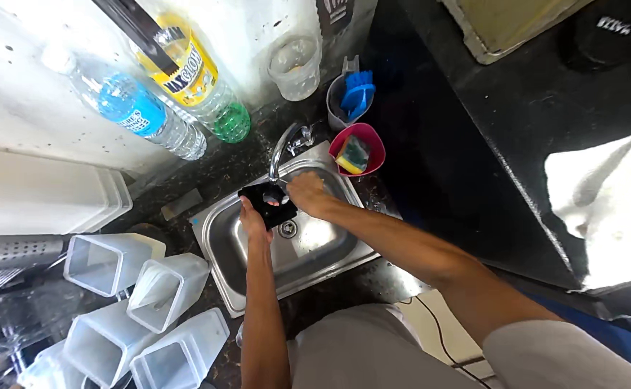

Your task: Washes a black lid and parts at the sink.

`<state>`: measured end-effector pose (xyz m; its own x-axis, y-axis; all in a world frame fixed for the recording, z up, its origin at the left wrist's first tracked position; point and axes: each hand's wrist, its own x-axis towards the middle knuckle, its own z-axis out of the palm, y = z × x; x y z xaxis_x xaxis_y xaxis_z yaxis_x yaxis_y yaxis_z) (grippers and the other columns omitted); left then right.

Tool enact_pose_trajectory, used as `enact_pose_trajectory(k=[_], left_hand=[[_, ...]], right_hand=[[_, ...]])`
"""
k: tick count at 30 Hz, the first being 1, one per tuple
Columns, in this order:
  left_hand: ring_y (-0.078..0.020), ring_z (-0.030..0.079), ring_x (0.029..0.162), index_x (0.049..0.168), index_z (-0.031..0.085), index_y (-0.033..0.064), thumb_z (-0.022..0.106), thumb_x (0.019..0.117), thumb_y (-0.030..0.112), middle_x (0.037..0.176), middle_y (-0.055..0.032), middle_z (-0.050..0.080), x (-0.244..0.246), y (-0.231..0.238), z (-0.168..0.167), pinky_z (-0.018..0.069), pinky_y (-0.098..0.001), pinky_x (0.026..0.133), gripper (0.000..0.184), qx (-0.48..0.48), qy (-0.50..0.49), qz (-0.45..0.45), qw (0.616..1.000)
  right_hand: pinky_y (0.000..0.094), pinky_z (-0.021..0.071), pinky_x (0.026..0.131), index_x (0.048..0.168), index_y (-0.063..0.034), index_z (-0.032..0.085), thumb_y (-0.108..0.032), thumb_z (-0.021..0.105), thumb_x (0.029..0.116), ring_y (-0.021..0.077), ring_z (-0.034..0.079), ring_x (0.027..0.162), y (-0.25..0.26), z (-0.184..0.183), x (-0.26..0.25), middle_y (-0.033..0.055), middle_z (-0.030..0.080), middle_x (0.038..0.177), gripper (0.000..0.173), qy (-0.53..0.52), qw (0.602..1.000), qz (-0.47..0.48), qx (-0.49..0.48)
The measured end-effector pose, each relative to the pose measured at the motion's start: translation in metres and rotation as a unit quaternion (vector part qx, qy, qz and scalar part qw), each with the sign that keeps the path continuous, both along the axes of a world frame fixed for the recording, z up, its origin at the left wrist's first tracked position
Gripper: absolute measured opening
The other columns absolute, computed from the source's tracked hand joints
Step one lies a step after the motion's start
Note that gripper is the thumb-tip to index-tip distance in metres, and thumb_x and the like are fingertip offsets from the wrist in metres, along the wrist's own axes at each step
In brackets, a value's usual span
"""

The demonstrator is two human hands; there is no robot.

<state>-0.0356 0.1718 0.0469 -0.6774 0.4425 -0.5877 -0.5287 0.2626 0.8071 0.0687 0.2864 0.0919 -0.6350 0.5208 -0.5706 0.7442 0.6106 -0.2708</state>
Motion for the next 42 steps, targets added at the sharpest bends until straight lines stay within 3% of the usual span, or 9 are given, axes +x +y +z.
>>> enact_pose_trajectory(k=[4, 9, 12, 17, 20, 25, 30, 34, 42], left_hand=[[-0.0218, 0.072, 0.075, 0.132, 0.052, 0.0102, 0.023, 0.1079, 0.060, 0.091, -0.0108, 0.072, -0.005, 0.003, 0.002, 0.0615, -0.0410, 0.066, 0.062, -0.015, 0.009, 0.020, 1.000], [-0.0222, 0.073, 0.079, 0.132, 0.052, 0.0118, 0.023, 0.1072, 0.061, 0.093, -0.0104, 0.072, -0.006, -0.002, 0.006, 0.0620, -0.0419, 0.069, 0.062, -0.006, 0.000, 0.012, 1.000], [-0.0225, 0.072, 0.077, 0.130, 0.054, 0.0125, 0.025, 0.1062, 0.063, 0.091, -0.0101, 0.072, -0.002, -0.005, 0.002, 0.0614, -0.0416, 0.068, 0.063, -0.003, 0.011, 0.015, 1.000], [-0.0229, 0.072, 0.077, 0.128, 0.055, 0.0131, 0.025, 0.1062, 0.063, 0.091, -0.0098, 0.072, -0.001, -0.011, 0.002, 0.0614, -0.0422, 0.067, 0.062, 0.000, 0.003, 0.021, 1.000], [-0.0226, 0.072, 0.075, 0.129, 0.054, 0.0124, 0.024, 0.1066, 0.062, 0.090, -0.0102, 0.072, -0.001, -0.012, 0.008, 0.0614, -0.0414, 0.066, 0.062, 0.001, 0.007, 0.019, 1.000], [-0.0184, 0.072, 0.075, 0.131, 0.055, 0.0172, 0.021, 0.1042, 0.068, 0.092, -0.0068, 0.073, -0.004, -0.017, 0.012, 0.0607, -0.0370, 0.066, 0.067, -0.005, 0.024, -0.042, 0.999], [-0.0188, 0.070, 0.073, 0.133, 0.057, 0.0184, 0.028, 0.1016, 0.071, 0.092, -0.0072, 0.072, 0.005, -0.002, 0.009, 0.0601, -0.0399, 0.064, 0.067, -0.061, 0.095, -0.082, 0.990], [-0.0190, 0.072, 0.076, 0.134, 0.055, 0.0195, 0.026, 0.1020, 0.070, 0.093, -0.0067, 0.073, 0.001, -0.007, 0.013, 0.0613, -0.0385, 0.065, 0.066, -0.030, 0.069, -0.078, 0.994], [-0.0200, 0.072, 0.077, 0.132, 0.054, 0.0151, 0.020, 0.1057, 0.065, 0.092, -0.0079, 0.073, 0.006, 0.005, 0.020, 0.0616, -0.0400, 0.067, 0.065, 0.016, 0.044, -0.022, 0.999]], right_hand=[[0.0605, 0.0533, 0.078, 0.104, 0.0087, 0.068, 0.005, 0.058, 0.0950, 0.0473, 0.067, 0.102, 0.008, 0.013, 0.001, 0.0291, 0.068, 0.108, 0.015, 0.030, 0.996, -0.072, 0.046], [0.0650, 0.0518, 0.081, 0.100, 0.0038, 0.071, -0.027, 0.059, 0.1029, 0.0467, 0.066, 0.104, 0.006, 0.001, 0.015, 0.0268, 0.069, 0.106, 0.034, 0.034, 0.998, -0.047, -0.034], [0.0631, 0.0529, 0.079, 0.105, 0.0096, 0.068, 0.003, 0.056, 0.0965, 0.0499, 0.065, 0.104, 0.005, 0.009, 0.014, 0.0311, 0.067, 0.110, 0.016, 0.005, 0.993, -0.120, 0.006], [0.0614, 0.0526, 0.081, 0.100, 0.0053, 0.071, -0.007, 0.061, 0.0985, 0.0462, 0.067, 0.101, -0.005, -0.003, 0.025, 0.0269, 0.069, 0.105, 0.016, 0.029, 0.999, -0.024, 0.001], [0.0640, 0.0520, 0.082, 0.103, 0.0075, 0.070, -0.001, 0.058, 0.0965, 0.0492, 0.065, 0.104, 0.006, -0.017, 0.035, 0.0297, 0.068, 0.108, 0.016, 0.016, 0.996, -0.088, 0.005], [0.0640, 0.0524, 0.080, 0.097, 0.0001, 0.073, -0.030, 0.059, 0.1034, 0.0453, 0.068, 0.098, 0.003, -0.001, 0.033, 0.0243, 0.071, 0.100, 0.034, 0.053, 0.999, -0.005, -0.001], [0.0610, 0.0524, 0.079, 0.101, 0.0091, 0.069, 0.001, 0.059, 0.0962, 0.0475, 0.066, 0.100, 0.011, 0.011, 0.019, 0.0295, 0.067, 0.105, 0.014, 0.031, 0.997, -0.057, 0.037], [0.0628, 0.0518, 0.080, 0.096, 0.0041, 0.070, -0.022, 0.062, 0.1011, 0.0457, 0.067, 0.099, 0.010, 0.012, 0.022, 0.0256, 0.069, 0.100, 0.028, 0.038, 0.999, -0.003, -0.005], [0.0620, 0.0533, 0.078, 0.106, -0.0005, 0.071, -0.029, 0.046, 0.1091, 0.0460, 0.069, 0.098, -0.009, -0.005, 0.017, 0.0256, 0.071, 0.101, 0.038, 0.068, 0.991, -0.110, 0.019]])
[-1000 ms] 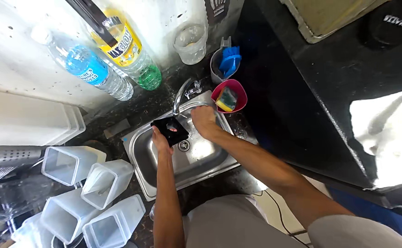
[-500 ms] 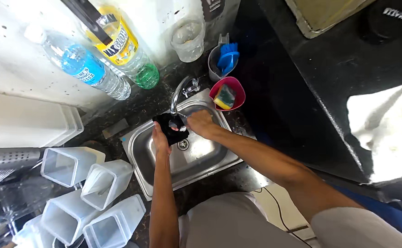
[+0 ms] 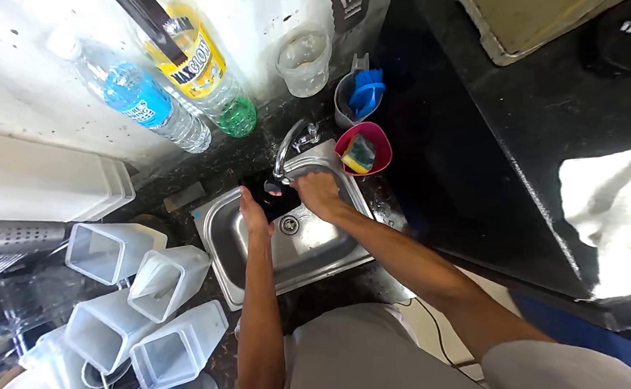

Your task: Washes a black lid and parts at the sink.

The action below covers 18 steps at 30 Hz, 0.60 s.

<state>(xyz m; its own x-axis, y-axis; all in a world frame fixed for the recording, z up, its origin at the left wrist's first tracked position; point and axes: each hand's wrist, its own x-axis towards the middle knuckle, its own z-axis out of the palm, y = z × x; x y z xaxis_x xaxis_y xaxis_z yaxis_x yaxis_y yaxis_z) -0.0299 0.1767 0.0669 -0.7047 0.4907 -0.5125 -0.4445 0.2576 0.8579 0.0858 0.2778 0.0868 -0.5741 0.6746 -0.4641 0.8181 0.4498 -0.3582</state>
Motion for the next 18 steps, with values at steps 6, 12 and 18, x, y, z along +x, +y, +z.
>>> enact_pose_trajectory(k=[6, 12, 18], left_hand=[[-0.0192, 0.073, 0.072, 0.132, 0.053, 0.0161, 0.020, 0.1069, 0.062, 0.087, -0.0062, 0.074, 0.000, -0.018, -0.021, 0.0622, -0.0389, 0.064, 0.062, -0.031, 0.049, 0.002, 0.998], [-0.0232, 0.073, 0.078, 0.132, 0.056, 0.0112, 0.026, 0.1073, 0.061, 0.095, -0.0091, 0.073, -0.014, -0.007, -0.019, 0.0629, -0.0462, 0.071, 0.063, -0.051, 0.113, -0.035, 0.992], [-0.0233, 0.073, 0.075, 0.126, 0.058, 0.0113, 0.030, 0.1077, 0.058, 0.090, -0.0084, 0.072, -0.012, -0.012, -0.023, 0.0633, -0.0454, 0.070, 0.058, -0.024, 0.103, -0.049, 0.993]], right_hand=[[0.0639, 0.0524, 0.083, 0.107, -0.0012, 0.072, -0.034, 0.047, 0.1087, 0.0459, 0.067, 0.104, -0.016, -0.018, 0.018, 0.0251, 0.070, 0.105, 0.041, -0.023, 0.995, 0.067, -0.075], [0.0608, 0.0563, 0.077, 0.104, -0.0050, 0.073, -0.016, 0.064, 0.0983, 0.0424, 0.068, 0.096, -0.040, -0.025, 0.012, 0.0212, 0.070, 0.101, 0.015, 0.036, 0.998, 0.021, -0.056], [0.0593, 0.0553, 0.080, 0.105, -0.0039, 0.073, -0.017, 0.060, 0.1014, 0.0416, 0.068, 0.099, -0.033, -0.031, 0.016, 0.0215, 0.071, 0.103, 0.019, 0.025, 0.997, 0.060, -0.048]])
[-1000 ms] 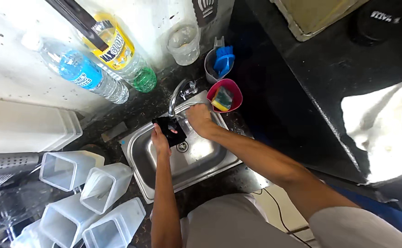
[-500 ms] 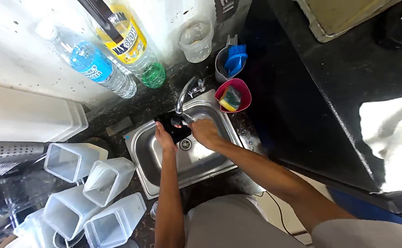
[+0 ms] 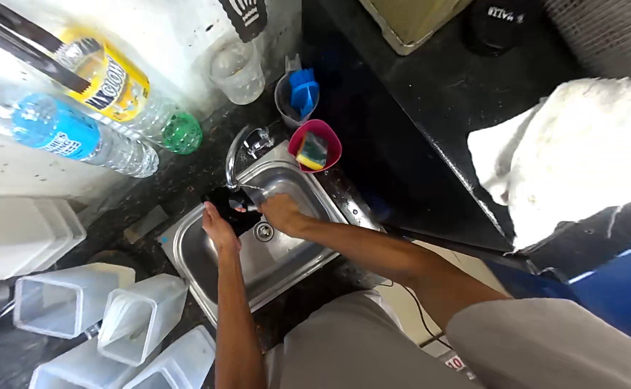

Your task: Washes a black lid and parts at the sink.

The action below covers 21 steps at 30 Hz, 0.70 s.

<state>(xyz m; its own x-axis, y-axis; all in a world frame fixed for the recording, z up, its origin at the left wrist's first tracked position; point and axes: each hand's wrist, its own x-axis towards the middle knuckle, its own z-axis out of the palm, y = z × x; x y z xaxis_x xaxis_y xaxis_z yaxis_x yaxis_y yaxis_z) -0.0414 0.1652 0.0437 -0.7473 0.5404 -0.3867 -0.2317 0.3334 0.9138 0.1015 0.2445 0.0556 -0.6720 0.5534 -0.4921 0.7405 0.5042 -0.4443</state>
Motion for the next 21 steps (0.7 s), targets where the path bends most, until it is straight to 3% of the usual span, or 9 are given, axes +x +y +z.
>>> enact_pose_trajectory(k=[4, 7, 11, 14, 16, 19, 21], left_hand=[[-0.0228, 0.072, 0.076, 0.130, 0.058, 0.0136, 0.028, 0.1076, 0.059, 0.093, -0.0085, 0.072, -0.003, 0.003, 0.001, 0.0625, -0.0451, 0.069, 0.058, -0.015, -0.001, 0.011, 1.000], [-0.0201, 0.071, 0.073, 0.121, 0.060, 0.0146, 0.029, 0.1055, 0.064, 0.089, -0.0060, 0.071, -0.002, 0.007, 0.003, 0.0612, -0.0427, 0.067, 0.060, -0.052, 0.030, -0.021, 0.998], [-0.0234, 0.073, 0.073, 0.125, 0.058, 0.0132, 0.027, 0.1073, 0.060, 0.089, -0.0082, 0.073, -0.006, 0.010, 0.002, 0.0628, -0.0441, 0.067, 0.059, -0.002, -0.006, -0.012, 1.000], [-0.0200, 0.072, 0.072, 0.124, 0.060, 0.0176, 0.031, 0.1057, 0.063, 0.088, -0.0055, 0.073, -0.005, 0.004, 0.002, 0.0627, -0.0432, 0.067, 0.057, -0.026, 0.075, -0.059, 0.995], [-0.0186, 0.072, 0.075, 0.124, 0.062, 0.0139, 0.031, 0.1085, 0.056, 0.089, -0.0061, 0.073, -0.005, -0.003, -0.006, 0.0622, -0.0435, 0.071, 0.055, -0.022, 0.120, -0.059, 0.991], [-0.0174, 0.073, 0.074, 0.111, 0.065, 0.0075, 0.027, 0.1116, 0.046, 0.083, -0.0050, 0.073, -0.007, -0.015, -0.020, 0.0634, -0.0408, 0.071, 0.054, 0.056, 0.116, -0.042, 0.991], [-0.0149, 0.072, 0.072, 0.105, 0.065, 0.0086, 0.028, 0.1107, 0.048, 0.081, -0.0021, 0.073, -0.002, -0.018, -0.024, 0.0628, -0.0379, 0.069, 0.055, 0.081, 0.127, -0.063, 0.987]], right_hand=[[0.0607, 0.0553, 0.076, 0.105, -0.0034, 0.072, -0.020, 0.058, 0.1034, 0.0438, 0.069, 0.096, 0.004, 0.003, 0.006, 0.0231, 0.071, 0.101, 0.022, 0.006, 1.000, -0.029, 0.010], [0.0590, 0.0557, 0.078, 0.106, -0.0031, 0.073, -0.016, 0.060, 0.1019, 0.0422, 0.069, 0.097, -0.002, 0.001, 0.002, 0.0219, 0.071, 0.102, 0.019, 0.001, 1.000, -0.002, 0.005], [0.0590, 0.0557, 0.075, 0.102, -0.0053, 0.073, -0.022, 0.060, 0.1022, 0.0420, 0.069, 0.095, 0.010, -0.001, 0.003, 0.0210, 0.071, 0.097, 0.021, 0.022, 0.998, -0.044, 0.031], [0.0634, 0.0535, 0.086, 0.110, -0.0036, 0.073, -0.028, 0.054, 0.1060, 0.0433, 0.066, 0.106, 0.011, 0.002, 0.006, 0.0224, 0.070, 0.110, 0.031, 0.006, 0.998, -0.006, -0.055], [0.0686, 0.0516, 0.086, 0.111, -0.0053, 0.073, -0.038, 0.048, 0.1071, 0.0452, 0.066, 0.109, 0.031, -0.007, 0.012, 0.0228, 0.071, 0.113, 0.042, -0.013, 0.996, -0.002, -0.084], [0.0668, 0.0516, 0.084, 0.108, -0.0107, 0.073, -0.049, 0.042, 0.1078, 0.0423, 0.067, 0.108, 0.038, -0.010, 0.007, 0.0194, 0.072, 0.110, 0.049, -0.025, 0.994, 0.008, -0.104], [0.0655, 0.0526, 0.083, 0.107, -0.0087, 0.073, -0.045, 0.047, 0.1075, 0.0429, 0.068, 0.106, 0.033, -0.008, 0.007, 0.0208, 0.072, 0.107, 0.044, -0.019, 0.996, -0.009, -0.091]])
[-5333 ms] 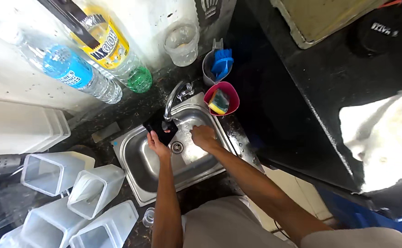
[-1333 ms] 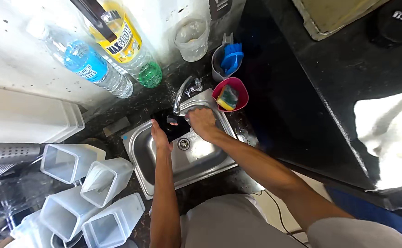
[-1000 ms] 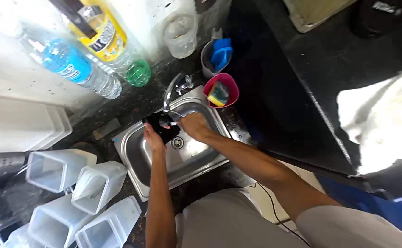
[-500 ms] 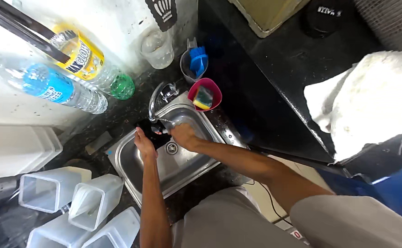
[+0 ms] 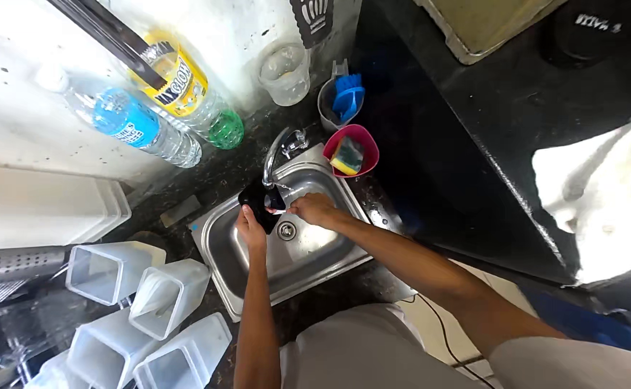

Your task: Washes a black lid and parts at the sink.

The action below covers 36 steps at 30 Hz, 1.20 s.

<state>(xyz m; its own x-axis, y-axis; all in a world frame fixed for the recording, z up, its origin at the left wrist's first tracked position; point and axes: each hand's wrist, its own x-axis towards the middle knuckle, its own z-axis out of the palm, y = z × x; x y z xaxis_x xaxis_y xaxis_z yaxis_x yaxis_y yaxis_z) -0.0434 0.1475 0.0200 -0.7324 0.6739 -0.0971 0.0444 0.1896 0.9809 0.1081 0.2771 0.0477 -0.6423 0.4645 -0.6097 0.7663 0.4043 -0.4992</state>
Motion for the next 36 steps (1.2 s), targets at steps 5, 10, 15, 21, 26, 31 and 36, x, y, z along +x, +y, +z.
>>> enact_pose_trajectory(k=[5, 10, 15, 21, 26, 31, 36], left_hand=[[-0.0164, 0.073, 0.075, 0.113, 0.063, 0.0068, 0.026, 0.1110, 0.047, 0.084, -0.0033, 0.073, 0.014, 0.007, -0.008, 0.0638, -0.0393, 0.072, 0.055, 0.036, 0.011, 0.034, 0.999], [-0.0144, 0.073, 0.073, 0.111, 0.064, 0.0067, 0.031, 0.1115, 0.043, 0.083, -0.0021, 0.073, 0.016, 0.008, -0.011, 0.0635, -0.0361, 0.070, 0.050, 0.045, 0.024, 0.046, 0.998], [-0.0160, 0.073, 0.072, 0.108, 0.065, 0.0093, 0.029, 0.1106, 0.048, 0.082, -0.0026, 0.074, 0.023, 0.007, -0.011, 0.0637, -0.0377, 0.069, 0.053, 0.058, 0.008, 0.049, 0.997], [-0.0160, 0.074, 0.073, 0.111, 0.063, 0.0093, 0.027, 0.1110, 0.047, 0.083, -0.0027, 0.074, 0.031, 0.008, -0.018, 0.0642, -0.0374, 0.070, 0.052, 0.054, -0.007, 0.065, 0.996], [-0.0155, 0.073, 0.071, 0.105, 0.065, 0.0085, 0.031, 0.1110, 0.046, 0.081, -0.0025, 0.073, 0.031, 0.001, -0.024, 0.0633, -0.0363, 0.067, 0.051, 0.059, 0.012, 0.056, 0.997], [-0.0162, 0.073, 0.074, 0.109, 0.063, 0.0037, 0.029, 0.1115, 0.044, 0.084, -0.0045, 0.072, 0.030, -0.002, -0.021, 0.0631, -0.0389, 0.072, 0.053, 0.029, 0.018, 0.061, 0.998], [-0.0164, 0.074, 0.072, 0.108, 0.063, 0.0064, 0.027, 0.1114, 0.046, 0.082, -0.0035, 0.074, 0.026, 0.001, -0.016, 0.0641, -0.0382, 0.069, 0.054, 0.036, 0.015, 0.062, 0.997]], right_hand=[[0.0646, 0.0535, 0.079, 0.104, 0.0047, 0.070, -0.014, 0.067, 0.0965, 0.0480, 0.065, 0.105, -0.010, 0.063, -0.020, 0.0279, 0.067, 0.111, 0.021, -0.049, 0.995, -0.063, 0.055], [0.0637, 0.0520, 0.085, 0.112, 0.0069, 0.068, -0.008, 0.061, 0.0981, 0.0480, 0.063, 0.112, -0.001, 0.053, -0.017, 0.0297, 0.065, 0.118, 0.022, -0.088, 0.992, -0.077, 0.045], [0.0663, 0.0526, 0.083, 0.107, -0.0007, 0.073, -0.033, 0.056, 0.1048, 0.0466, 0.066, 0.108, 0.000, 0.031, -0.011, 0.0255, 0.070, 0.112, 0.036, -0.061, 0.996, -0.050, 0.049], [0.0632, 0.0538, 0.070, 0.097, -0.0048, 0.072, -0.036, 0.060, 0.1027, 0.0447, 0.068, 0.093, -0.030, 0.040, 0.003, 0.0228, 0.070, 0.095, 0.034, -0.010, 0.994, -0.101, 0.048], [0.0650, 0.0530, 0.076, 0.102, -0.0031, 0.073, -0.035, 0.061, 0.1023, 0.0456, 0.067, 0.099, -0.022, 0.025, 0.005, 0.0234, 0.070, 0.102, 0.034, -0.022, 0.995, -0.071, 0.059], [0.0678, 0.0517, 0.080, 0.105, -0.0023, 0.074, -0.034, 0.056, 0.1046, 0.0479, 0.066, 0.104, -0.006, 0.016, -0.001, 0.0254, 0.071, 0.108, 0.036, -0.057, 0.997, -0.024, 0.051], [0.0659, 0.0532, 0.077, 0.105, -0.0054, 0.074, -0.037, 0.058, 0.1036, 0.0457, 0.068, 0.100, -0.012, 0.019, 0.001, 0.0230, 0.071, 0.104, 0.035, -0.013, 0.998, -0.028, 0.049]])
